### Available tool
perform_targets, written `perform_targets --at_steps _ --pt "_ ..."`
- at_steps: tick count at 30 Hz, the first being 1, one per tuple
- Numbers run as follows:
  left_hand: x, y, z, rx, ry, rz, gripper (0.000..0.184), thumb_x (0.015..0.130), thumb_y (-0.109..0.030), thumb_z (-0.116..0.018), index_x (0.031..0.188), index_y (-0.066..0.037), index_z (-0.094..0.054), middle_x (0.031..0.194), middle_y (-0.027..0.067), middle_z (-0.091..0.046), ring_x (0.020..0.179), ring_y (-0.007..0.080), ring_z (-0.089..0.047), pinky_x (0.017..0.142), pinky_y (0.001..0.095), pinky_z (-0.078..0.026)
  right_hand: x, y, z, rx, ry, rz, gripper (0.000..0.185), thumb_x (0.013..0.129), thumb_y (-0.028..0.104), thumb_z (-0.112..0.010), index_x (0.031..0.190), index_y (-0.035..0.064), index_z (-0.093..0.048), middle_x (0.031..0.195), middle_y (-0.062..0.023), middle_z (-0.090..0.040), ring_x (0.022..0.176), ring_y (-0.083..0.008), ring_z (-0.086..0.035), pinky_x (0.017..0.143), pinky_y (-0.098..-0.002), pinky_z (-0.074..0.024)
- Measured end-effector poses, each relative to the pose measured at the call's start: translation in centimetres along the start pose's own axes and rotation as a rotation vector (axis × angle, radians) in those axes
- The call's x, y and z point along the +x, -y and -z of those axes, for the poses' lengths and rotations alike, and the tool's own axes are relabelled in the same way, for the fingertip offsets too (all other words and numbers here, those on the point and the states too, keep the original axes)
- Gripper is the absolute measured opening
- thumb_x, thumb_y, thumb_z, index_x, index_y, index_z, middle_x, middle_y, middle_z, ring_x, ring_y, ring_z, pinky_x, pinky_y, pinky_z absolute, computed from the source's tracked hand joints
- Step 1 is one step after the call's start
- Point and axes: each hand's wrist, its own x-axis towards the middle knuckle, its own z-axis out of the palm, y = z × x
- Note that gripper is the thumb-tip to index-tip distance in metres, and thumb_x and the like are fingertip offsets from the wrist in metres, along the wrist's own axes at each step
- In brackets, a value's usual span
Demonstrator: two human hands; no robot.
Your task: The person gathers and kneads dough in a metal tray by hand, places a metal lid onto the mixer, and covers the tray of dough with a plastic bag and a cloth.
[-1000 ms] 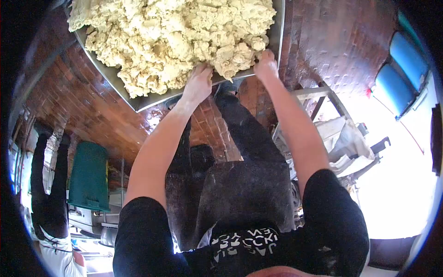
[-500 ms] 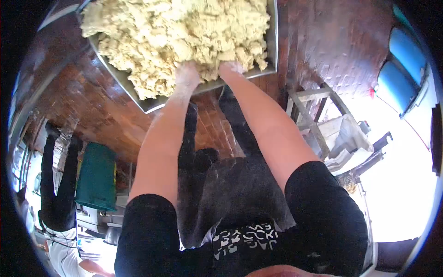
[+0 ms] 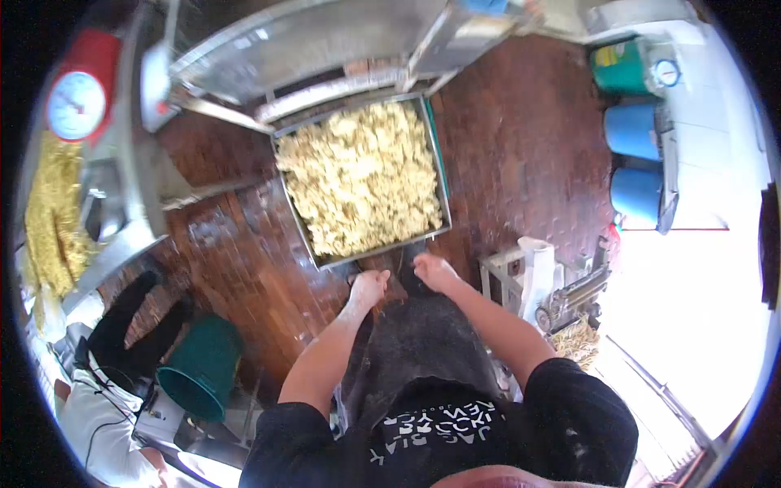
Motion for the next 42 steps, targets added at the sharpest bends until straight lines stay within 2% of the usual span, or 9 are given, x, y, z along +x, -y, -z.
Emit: perform_targets --at_steps 1,4,9,11,13,19,21,32,42 --pt "-3.0 -3.5 2.9 -0.111 0.135 0.194 0.045 0.1 -0.041 -0.057 0.078 -0.002 -0.067 0.082 0.0192 -0.069 0.083 0.0372 -0.069 0.076 0.0452 -0.053 -1.6 2.3 1.3 0.023 -0.028 0.005 0.03 0.092 0.028 -0.068 0.113 0.007 -0.066 0.104 -0.0192 -0.071 0.098 -0.0374 -0.069 0.086 -0.0453 -0.0554" --pt "-2.5 -0.2 4.3 0.371 -0.127 -0.275 0.039 0.096 -0.042 -0.061 0.084 -0.006 -0.068 0.085 0.0178 -0.072 0.087 0.0361 -0.071 0.08 0.0436 -0.055 -4.4 8.8 6.1 0.085 -0.001 0.044 0.032 0.093 0.029 -0.069 0.116 0.007 -0.066 0.101 -0.0169 -0.073 0.098 -0.032 -0.071 0.086 -0.0423 -0.0557" --pt "-7.8 -7.8 16.0 0.314 -0.144 -0.315 0.03 0.089 -0.034 -0.071 0.084 -0.005 -0.066 0.085 0.0157 -0.073 0.083 0.0319 -0.071 0.072 0.0433 -0.056 -6.2 12.3 14.6 0.111 -0.086 0.117 0.037 0.092 0.03 -0.071 0.12 0.0071 -0.066 0.099 -0.0146 -0.073 0.096 -0.0271 -0.072 0.084 -0.0385 -0.055" --pt "-2.8 -6.3 18.7 0.82 -0.269 -0.752 0.036 0.092 -0.04 -0.067 0.087 -0.004 -0.068 0.079 0.0127 -0.072 0.079 0.0267 -0.071 0.068 0.0392 -0.056 -5.6 11.8 18.2 0.059 -0.177 0.089 0.037 0.092 0.03 -0.072 0.121 0.0072 -0.066 0.1 -0.0137 -0.074 0.095 -0.0244 -0.071 0.084 -0.0385 -0.0549" --pt "-8.0 -15.7 20.1 0.025 -0.205 -0.107 0.043 0.096 -0.045 -0.061 0.094 -0.002 -0.07 0.079 0.0118 -0.071 0.077 0.023 -0.071 0.065 0.0362 -0.055 -4.6 9.5 21.8 0.172 -0.123 0.048 0.043 0.097 0.039 -0.06 0.128 0.0087 -0.061 0.111 -0.0155 -0.072 0.103 -0.0311 -0.07 0.089 -0.042 -0.0544" --pt "-6.6 -23.3 15.3 0.044 -0.394 -0.282 0.047 0.097 -0.042 -0.062 0.118 0.001 -0.062 0.093 0.0113 -0.071 0.082 0.023 -0.067 0.067 0.0368 -0.054 -2.9 5.5 37.7 0.173 -0.052 0.085 0.04 0.099 0.033 -0.06 0.13 0.0074 -0.059 0.115 -0.0132 -0.071 0.108 -0.0293 -0.067 0.092 -0.0418 -0.0526" --pt "-5.6 -24.2 12.6 -0.484 -0.213 -0.134 0.029 0.095 -0.024 -0.067 0.113 -0.002 -0.059 0.085 0.0063 -0.063 0.068 0.0165 -0.062 0.057 0.0297 -0.05 -2.5 2.2 43.4 0.228 -0.054 0.072 0.04 0.1 0.033 -0.06 0.131 0.0083 -0.058 0.116 -0.0122 -0.07 0.11 -0.0286 -0.066 0.094 -0.0417 -0.0516" --pt "5.8 -37.8 8.5 0.433 -0.203 0.076 0.031 0.09 -0.024 -0.072 0.112 -0.005 -0.064 0.09 0.0108 -0.068 0.062 0.022 -0.066 0.052 0.0366 -0.054 -11.3 -19.5 62.8 0.496 -0.473 -0.214 0.04 0.092 0.032 -0.07 0.123 0.0076 -0.065 0.105 -0.0125 -0.073 0.099 -0.0263 -0.07 0.089 -0.0384 -0.0543" --pt "20.9 -67.2 0.9 0.211 0.264 0.03 0.02 0.09 -0.019 -0.069 0.104 -0.007 -0.064 0.079 0.0071 -0.065 0.065 0.0186 -0.065 0.051 0.0337 -0.049 -15.0 -25.1 76.5 0.538 -0.665 -0.171 0.036 0.095 0.033 -0.066 0.12 0.0079 -0.065 0.11 -0.0149 -0.071 0.105 -0.0348 -0.067 0.092 -0.0417 -0.0531"
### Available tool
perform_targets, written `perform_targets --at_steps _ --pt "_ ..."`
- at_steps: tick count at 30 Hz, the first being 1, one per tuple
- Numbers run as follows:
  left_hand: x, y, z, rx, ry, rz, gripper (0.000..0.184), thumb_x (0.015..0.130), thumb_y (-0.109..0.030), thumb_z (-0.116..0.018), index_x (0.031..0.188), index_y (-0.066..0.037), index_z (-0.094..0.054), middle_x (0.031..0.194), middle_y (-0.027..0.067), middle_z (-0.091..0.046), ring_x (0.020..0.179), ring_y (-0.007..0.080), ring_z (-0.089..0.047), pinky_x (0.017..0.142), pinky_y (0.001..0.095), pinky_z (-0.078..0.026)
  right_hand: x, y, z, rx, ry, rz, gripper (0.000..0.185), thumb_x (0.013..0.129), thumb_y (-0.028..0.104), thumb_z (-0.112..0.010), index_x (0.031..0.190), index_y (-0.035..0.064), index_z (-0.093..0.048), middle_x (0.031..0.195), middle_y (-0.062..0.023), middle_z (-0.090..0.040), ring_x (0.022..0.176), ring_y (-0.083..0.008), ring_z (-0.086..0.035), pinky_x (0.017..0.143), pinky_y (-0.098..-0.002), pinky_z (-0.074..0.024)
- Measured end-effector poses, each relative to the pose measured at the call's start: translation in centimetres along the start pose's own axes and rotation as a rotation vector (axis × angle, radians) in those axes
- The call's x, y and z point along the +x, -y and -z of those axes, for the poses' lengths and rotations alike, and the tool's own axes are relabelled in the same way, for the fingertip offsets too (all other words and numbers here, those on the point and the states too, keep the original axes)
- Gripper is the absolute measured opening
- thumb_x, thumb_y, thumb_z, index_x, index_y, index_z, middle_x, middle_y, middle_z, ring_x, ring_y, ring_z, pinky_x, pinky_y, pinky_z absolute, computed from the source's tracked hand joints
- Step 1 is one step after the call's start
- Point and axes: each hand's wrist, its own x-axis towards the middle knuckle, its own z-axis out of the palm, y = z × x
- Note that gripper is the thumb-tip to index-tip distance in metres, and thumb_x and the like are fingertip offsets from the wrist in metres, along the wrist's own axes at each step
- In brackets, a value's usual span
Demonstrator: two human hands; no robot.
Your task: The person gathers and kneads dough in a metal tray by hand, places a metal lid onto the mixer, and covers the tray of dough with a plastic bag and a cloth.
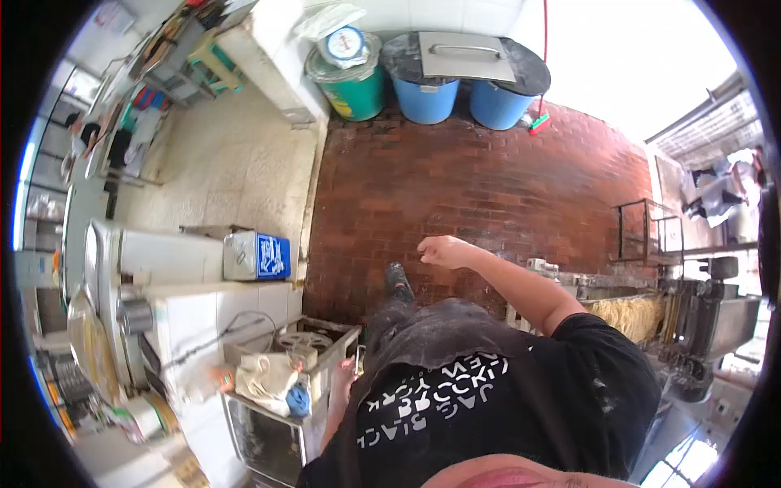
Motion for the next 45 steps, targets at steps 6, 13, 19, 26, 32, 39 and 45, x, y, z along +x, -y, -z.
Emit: perform_targets --at_steps 6,13,19,26,32,39,45 --pt "18.2 -30.5 1.3 0.985 0.168 -0.442 0.016 0.089 -0.018 -0.061 0.089 -0.004 -0.068 0.086 0.0173 -0.067 0.088 0.0329 -0.066 0.074 0.0467 -0.053 -1.0 -11.5 6.6 -0.075 -0.311 -0.523 0.031 0.09 0.028 -0.067 0.113 0.007 -0.07 0.11 -0.0166 -0.072 0.105 -0.0374 -0.066 0.095 -0.042 -0.0522" --pt "29.0 -64.7 -9.1 0.448 -0.205 -0.832 0.03 0.099 -0.027 -0.061 0.117 -0.004 -0.063 0.098 0.0151 -0.07 0.078 0.0273 -0.07 0.072 0.0399 -0.056 -0.2 -15.5 15.5 0.047 -0.519 -0.628 0.041 0.089 0.036 -0.069 0.115 0.0034 -0.07 0.114 -0.0214 -0.07 0.109 -0.0375 -0.066 0.096 -0.0423 -0.0518" --pt "31.8 -67.5 -19.2 0.491 -0.039 -0.647 0.033 0.096 -0.027 -0.066 0.122 -0.007 -0.063 0.093 0.0092 -0.069 0.066 0.0173 -0.063 0.064 0.0331 -0.052 10.5 -21.4 26.4 -0.069 -0.392 -0.4 0.041 0.096 0.038 -0.061 0.112 0.0005 -0.068 0.118 -0.0199 -0.068 0.112 -0.0376 -0.064 0.096 -0.0452 -0.0517" --pt "29.8 -55.3 -17.0 0.504 0.16 0.24 0.014 0.09 -0.015 -0.055 0.085 -0.006 -0.066 0.065 0.0069 -0.06 0.048 0.0237 -0.058 0.044 0.0416 -0.047 26.5 -18.3 46.3 -0.164 -0.322 -0.218 0.041 0.097 0.037 -0.061 0.115 0.0013 -0.066 0.116 -0.0168 -0.069 0.112 -0.0323 -0.065 0.096 -0.0413 -0.0517" --pt "32.2 -61.9 -16.8 0.608 0.028 0.167 0.015 0.091 -0.009 -0.053 0.094 -0.005 -0.067 0.067 0.0087 -0.061 0.051 0.0238 -0.06 0.041 0.0373 -0.046 37.5 -20.7 56.7 -0.176 -0.326 -0.303 0.039 0.089 0.027 -0.073 0.122 0.0063 -0.065 0.107 -0.0166 -0.073 0.099 -0.03 -0.07 0.089 -0.0386 -0.0548" --pt "36.2 -83.5 -30.0 -0.004 -0.135 -0.288 0.03 0.097 -0.02 -0.063 0.124 -0.006 -0.063 0.1 0.0025 -0.066 0.081 0.01 -0.061 0.074 0.0249 -0.052 49.9 -30.1 68.5 -0.372 -0.517 -0.316 0.059 0.084 0.029 -0.077 0.133 0.0043 -0.057 0.124 -0.0224 -0.065 0.119 -0.0394 -0.06 0.1 -0.0457 -0.0506" --pt "31.0 -82.6 -38.8 0.002 -0.17 -0.382 0.033 0.094 -0.011 -0.065 0.126 -0.003 -0.062 0.099 0.0024 -0.067 0.085 0.012 -0.063 0.08 0.0257 -0.052 61.3 -45.0 75.6 -0.676 -0.365 -0.444 0.066 0.08 0.027 -0.076 0.137 0.0026 -0.053 0.133 -0.0246 -0.059 0.128 -0.0406 -0.053 0.109 -0.0466 -0.0442"
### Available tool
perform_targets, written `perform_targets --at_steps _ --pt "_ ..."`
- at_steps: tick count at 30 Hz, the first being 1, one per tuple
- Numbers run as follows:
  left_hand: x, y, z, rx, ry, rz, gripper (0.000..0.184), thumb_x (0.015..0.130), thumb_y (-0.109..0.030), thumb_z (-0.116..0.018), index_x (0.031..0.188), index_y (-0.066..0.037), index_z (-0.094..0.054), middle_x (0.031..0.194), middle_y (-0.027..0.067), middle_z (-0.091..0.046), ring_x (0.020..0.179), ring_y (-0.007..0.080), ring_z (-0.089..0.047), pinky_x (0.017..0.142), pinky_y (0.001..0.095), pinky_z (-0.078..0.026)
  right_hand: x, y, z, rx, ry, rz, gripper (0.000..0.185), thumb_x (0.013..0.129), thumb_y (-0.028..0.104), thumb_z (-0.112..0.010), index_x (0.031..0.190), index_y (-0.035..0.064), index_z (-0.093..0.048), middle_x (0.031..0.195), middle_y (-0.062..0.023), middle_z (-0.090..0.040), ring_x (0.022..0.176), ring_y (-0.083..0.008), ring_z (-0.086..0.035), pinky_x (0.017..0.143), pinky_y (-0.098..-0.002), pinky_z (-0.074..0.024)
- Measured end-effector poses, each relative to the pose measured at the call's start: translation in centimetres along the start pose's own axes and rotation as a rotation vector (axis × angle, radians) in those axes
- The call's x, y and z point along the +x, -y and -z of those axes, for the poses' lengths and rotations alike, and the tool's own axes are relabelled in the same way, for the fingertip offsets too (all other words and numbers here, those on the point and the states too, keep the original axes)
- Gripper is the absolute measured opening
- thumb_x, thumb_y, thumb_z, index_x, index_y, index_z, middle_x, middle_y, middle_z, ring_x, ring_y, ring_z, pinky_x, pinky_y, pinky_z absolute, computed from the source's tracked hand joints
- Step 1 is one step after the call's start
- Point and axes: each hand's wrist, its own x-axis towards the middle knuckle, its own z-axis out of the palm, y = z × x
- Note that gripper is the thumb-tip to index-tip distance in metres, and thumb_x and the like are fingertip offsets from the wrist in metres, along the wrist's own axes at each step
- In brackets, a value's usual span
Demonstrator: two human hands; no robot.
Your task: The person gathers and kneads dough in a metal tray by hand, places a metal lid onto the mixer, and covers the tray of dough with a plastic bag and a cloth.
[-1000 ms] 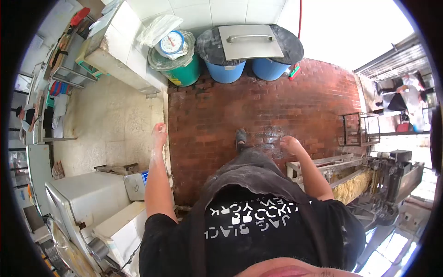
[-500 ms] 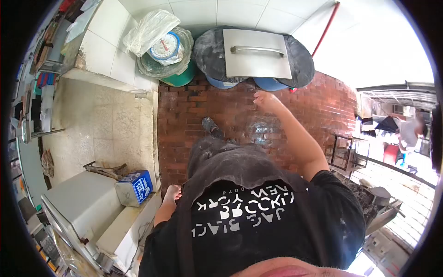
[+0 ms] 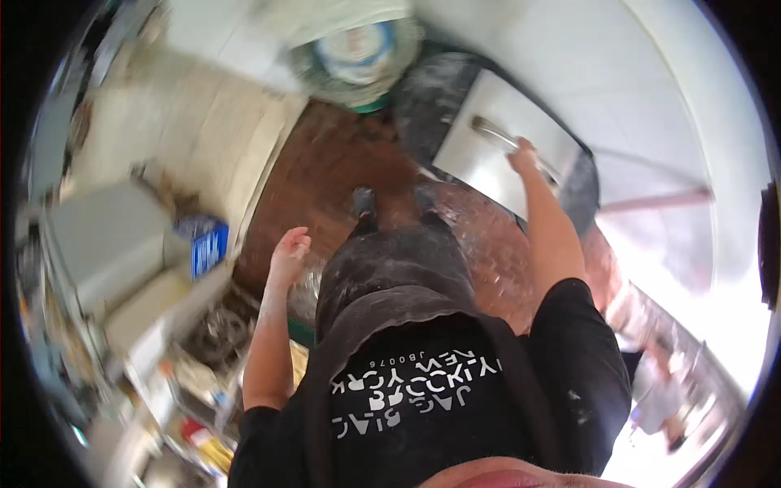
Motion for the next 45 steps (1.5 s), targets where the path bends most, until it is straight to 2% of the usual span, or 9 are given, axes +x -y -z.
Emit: perform_targets --at_steps 3,8,15,24,26,32,38,43,45 --pt "-7.7 6.2 -1.1 0.327 -0.163 0.265 0.034 0.093 -0.025 -0.067 0.121 -0.005 -0.065 0.104 0.0107 -0.073 0.096 0.0224 -0.068 0.085 0.0343 -0.053 5.5 -3.8 -4.4 -0.153 0.07 0.306 0.054 0.076 0.026 -0.075 0.123 0.0035 -0.064 0.126 -0.0212 -0.064 0.117 -0.0372 -0.062 0.103 -0.0448 -0.0491" --pt "-22.0 21.1 -0.7 0.42 -0.139 0.764 0.04 0.089 -0.038 -0.071 0.113 -0.006 -0.068 0.102 0.0149 -0.073 0.098 0.0314 -0.07 0.087 0.0401 -0.054 10.8 -5.9 -8.5 -0.288 0.367 0.229 0.037 0.09 0.036 -0.067 0.108 0.0031 -0.068 0.104 -0.0223 -0.072 0.099 -0.0397 -0.07 0.084 -0.0506 -0.0561" --pt "-32.2 26.9 -4.8 0.035 -0.458 0.757 0.038 0.09 -0.038 -0.069 0.112 -0.007 -0.069 0.093 0.0143 -0.073 0.085 0.0263 -0.071 0.074 0.0389 -0.056 2.9 0.2 -0.5 -0.213 0.292 0.476 0.056 0.091 0.05 -0.067 0.094 -0.0059 -0.07 0.085 -0.0295 -0.07 0.084 -0.045 -0.07 0.073 -0.0531 -0.054" --pt "-38.2 36.7 -8.0 -0.374 -0.622 0.654 0.041 0.088 -0.034 -0.074 0.117 -0.006 -0.069 0.103 0.0128 -0.075 0.092 0.0241 -0.071 0.083 0.0388 -0.056 -24.6 29.8 4.6 -0.075 0.334 0.897 0.057 0.09 0.05 -0.07 0.085 -0.0064 -0.067 0.073 -0.027 -0.066 0.078 -0.0476 -0.067 0.069 -0.0512 -0.0511" --pt "-39.9 41.8 -7.9 -0.43 -0.699 0.558 0.043 0.088 -0.031 -0.074 0.121 -0.005 -0.068 0.11 0.0143 -0.073 0.097 0.0263 -0.071 0.088 0.0393 -0.055 -33.0 38.3 3.1 -0.281 0.391 0.983 0.053 0.091 0.045 -0.07 0.107 -0.0051 -0.069 0.1 -0.0313 -0.068 0.098 -0.0458 -0.066 0.087 -0.0509 -0.0512" --pt "-48.7 42.3 0.6 -0.905 -0.802 0.248 0.066 0.092 -0.05 -0.072 0.138 -0.004 -0.057 0.111 0.0071 -0.07 0.086 0.0138 -0.066 0.078 0.0318 -0.054 -61.8 61.4 3.1 -0.182 0.771 1.321 0.072 0.085 0.057 -0.074 0.12 -0.0053 -0.064 0.113 -0.0299 -0.067 0.101 -0.0384 -0.068 0.088 -0.0463 -0.0527" --pt "-58.3 43.3 8.2 -0.841 -1.154 0.318 0.057 0.096 -0.042 -0.07 0.133 0.0 -0.06 0.11 0.0114 -0.072 0.089 0.0179 -0.068 0.08 0.0335 -0.056 -78.0 71.7 1.0 -0.301 0.287 1.848 0.055 0.086 0.054 -0.074 0.11 0.0048 -0.069 0.091 -0.0197 -0.072 0.089 -0.038 -0.068 0.078 -0.046 -0.054" --pt "-62.3 49.2 7.8 -0.944 -1.388 0.427 0.043 0.096 -0.032 -0.066 0.128 -0.003 -0.063 0.105 0.0105 -0.072 0.082 0.0164 -0.067 0.077 0.0335 -0.055 -93.4 78.4 -3.0 -0.406 0.34 2.019 0.046 0.085 0.051 -0.075 0.102 0.0081 -0.07 0.083 -0.0174 -0.071 0.087 -0.0405 -0.068 0.075 -0.0481 -0.0532" --pt "-61.4 55.0 4.9 -0.929 -1.504 0.48 0.046 0.094 -0.035 -0.068 0.124 -0.001 -0.065 0.114 0.0161 -0.072 0.102 0.0252 -0.07 0.089 0.0382 -0.055 -98.8 81.8 -5.4 -0.374 0.386 2.113 0.045 0.084 0.049 -0.075 0.101 0.0078 -0.07 0.086 -0.0176 -0.071 0.088 -0.0403 -0.068 0.076 -0.0486 -0.0531"
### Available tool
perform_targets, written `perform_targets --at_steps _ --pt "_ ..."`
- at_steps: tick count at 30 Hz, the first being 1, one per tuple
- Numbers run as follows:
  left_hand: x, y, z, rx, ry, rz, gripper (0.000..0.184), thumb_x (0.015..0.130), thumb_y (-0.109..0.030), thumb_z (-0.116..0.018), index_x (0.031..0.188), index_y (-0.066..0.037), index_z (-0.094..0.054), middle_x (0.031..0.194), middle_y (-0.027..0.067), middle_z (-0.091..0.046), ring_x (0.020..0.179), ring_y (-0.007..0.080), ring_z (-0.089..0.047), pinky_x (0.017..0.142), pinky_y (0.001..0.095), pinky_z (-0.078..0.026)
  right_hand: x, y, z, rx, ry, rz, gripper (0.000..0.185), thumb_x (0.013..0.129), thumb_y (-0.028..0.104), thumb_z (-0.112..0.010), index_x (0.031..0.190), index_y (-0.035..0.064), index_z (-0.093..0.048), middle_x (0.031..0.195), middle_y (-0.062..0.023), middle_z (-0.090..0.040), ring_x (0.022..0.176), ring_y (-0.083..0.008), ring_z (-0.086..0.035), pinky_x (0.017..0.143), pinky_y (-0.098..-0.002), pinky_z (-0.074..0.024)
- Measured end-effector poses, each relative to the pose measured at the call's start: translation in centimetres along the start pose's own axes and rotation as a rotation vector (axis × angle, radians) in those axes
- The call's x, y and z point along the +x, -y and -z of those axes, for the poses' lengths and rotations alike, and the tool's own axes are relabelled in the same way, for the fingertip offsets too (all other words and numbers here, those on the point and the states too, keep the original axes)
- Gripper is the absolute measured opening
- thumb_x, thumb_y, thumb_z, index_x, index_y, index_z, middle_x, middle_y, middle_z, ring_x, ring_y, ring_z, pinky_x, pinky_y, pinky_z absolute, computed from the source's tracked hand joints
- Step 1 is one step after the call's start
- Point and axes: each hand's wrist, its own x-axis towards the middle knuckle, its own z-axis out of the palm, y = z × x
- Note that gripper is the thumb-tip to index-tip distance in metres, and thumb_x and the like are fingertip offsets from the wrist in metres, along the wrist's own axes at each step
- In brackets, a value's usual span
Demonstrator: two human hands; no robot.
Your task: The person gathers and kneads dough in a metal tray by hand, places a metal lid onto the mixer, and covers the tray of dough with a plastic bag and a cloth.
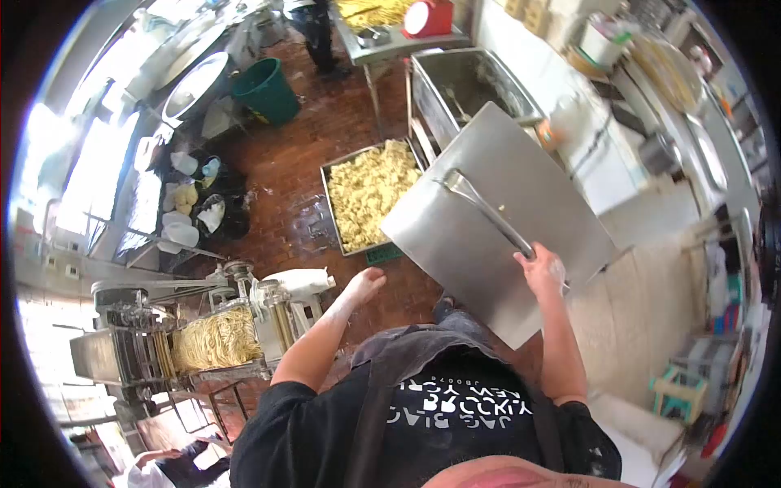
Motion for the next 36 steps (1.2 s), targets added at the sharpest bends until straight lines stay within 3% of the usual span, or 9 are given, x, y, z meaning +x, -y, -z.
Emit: perform_targets --at_steps 3,9,13,15,17,24,27,31,36 --pt "-2.9 -0.6 2.7 0.126 -0.132 0.212 0.047 0.093 -0.035 -0.068 0.124 0.001 -0.065 0.118 0.0199 -0.071 0.116 0.0297 -0.066 0.101 0.0372 -0.05 9.1 3.7 -0.4 0.072 -0.006 0.151 0.045 0.084 0.048 -0.076 0.101 0.0074 -0.069 0.091 -0.0184 -0.072 0.093 -0.0401 -0.068 0.078 -0.0493 -0.0532" --pt "-6.0 2.7 2.9 -0.312 -0.376 0.431 0.042 0.093 -0.03 -0.07 0.123 -0.001 -0.064 0.088 0.0061 -0.069 0.064 0.0137 -0.06 0.058 0.0297 -0.051 27.2 10.7 -0.9 0.16 0.148 0.251 0.052 0.086 0.048 -0.075 0.115 0.0057 -0.067 0.104 -0.0198 -0.072 0.102 -0.0388 -0.068 0.087 -0.0489 -0.0531" --pt "-6.4 9.8 1.1 -0.226 -0.361 0.569 0.027 0.093 -0.028 -0.065 0.093 -0.002 -0.072 0.068 0.0043 -0.066 0.06 0.0135 -0.061 0.058 0.0332 -0.051 37.1 14.2 -1.2 0.143 0.086 0.217 0.065 0.086 0.051 -0.074 0.128 0.003 -0.062 0.115 -0.0225 -0.07 0.112 -0.0389 -0.065 0.095 -0.0463 -0.0524" --pt "-6.7 11.2 1.1 -0.292 -0.174 0.758 0.028 0.095 -0.031 -0.066 0.098 -0.004 -0.072 0.075 0.0038 -0.068 0.06 0.0161 -0.061 0.053 0.0371 -0.05 42.4 15.4 -1.6 0.161 0.062 0.191 0.072 0.085 0.053 -0.074 0.133 0.0009 -0.059 0.121 -0.0241 -0.068 0.117 -0.0391 -0.063 0.098 -0.0448 -0.0515" --pt "-7.0 6.2 1.5 -0.222 -0.208 0.585 0.023 0.096 -0.025 -0.066 0.084 -0.006 -0.07 0.065 -0.0029 -0.056 0.059 0.0128 -0.059 0.054 0.0295 -0.047 47.9 14.8 -4.3 0.197 0.007 0.174 0.077 0.084 0.055 -0.075 0.136 -0.0001 -0.057 0.126 -0.0252 -0.066 0.121 -0.039 -0.062 0.101 -0.0439 -0.0502" --pt "3.9 10.5 9.2 -0.413 -0.279 0.773 0.024 0.094 -0.025 -0.069 0.111 -0.007 -0.067 0.073 0.0018 -0.063 0.056 0.0134 -0.059 0.048 0.0298 -0.049 62.2 14.4 -6.5 0.139 -0.019 0.042 0.084 0.08 0.055 -0.079 0.138 -0.0007 -0.056 0.132 -0.0247 -0.062 0.123 -0.0359 -0.061 0.102 -0.0426 -0.049" --pt "8.5 10.4 12.8 -0.579 -0.383 0.714 0.03 0.095 -0.022 -0.07 0.119 -0.007 -0.061 0.079 0.0031 -0.063 0.061 0.0135 -0.061 0.049 0.0305 -0.052 67.5 12.4 -8.8 0.092 -0.024 0.017 0.091 0.078 0.056 -0.079 0.142 -0.0025 -0.051 0.123 -0.024 -0.068 0.11 -0.034 -0.068 0.09 -0.0398 -0.0542" --pt "11.7 8.2 15.6 -0.385 -0.355 0.623 0.034 0.098 -0.021 -0.068 0.125 -0.004 -0.057 0.09 0.0073 -0.067 0.07 0.0169 -0.064 0.059 0.0311 -0.056 73.1 8.8 -13.0 0.077 -0.04 -0.029 0.068 0.079 0.051 -0.081 0.124 0.0031 -0.065 0.096 -0.017 -0.072 0.077 -0.0248 -0.069 0.062 -0.0374 -0.0551" --pt "13.9 3.9 17.4 -0.25 -0.248 0.72 0.039 0.096 -0.025 -0.07 0.124 0.0 -0.062 0.102 0.0103 -0.071 0.067 0.0174 -0.065 0.061 0.0319 -0.055 73.3 8.4 -13.7 0.096 0.01 -0.13 0.059 0.082 0.049 -0.079 0.12 0.0062 -0.066 0.097 -0.0149 -0.072 0.08 -0.0251 -0.069 0.064 -0.0392 -0.0552"
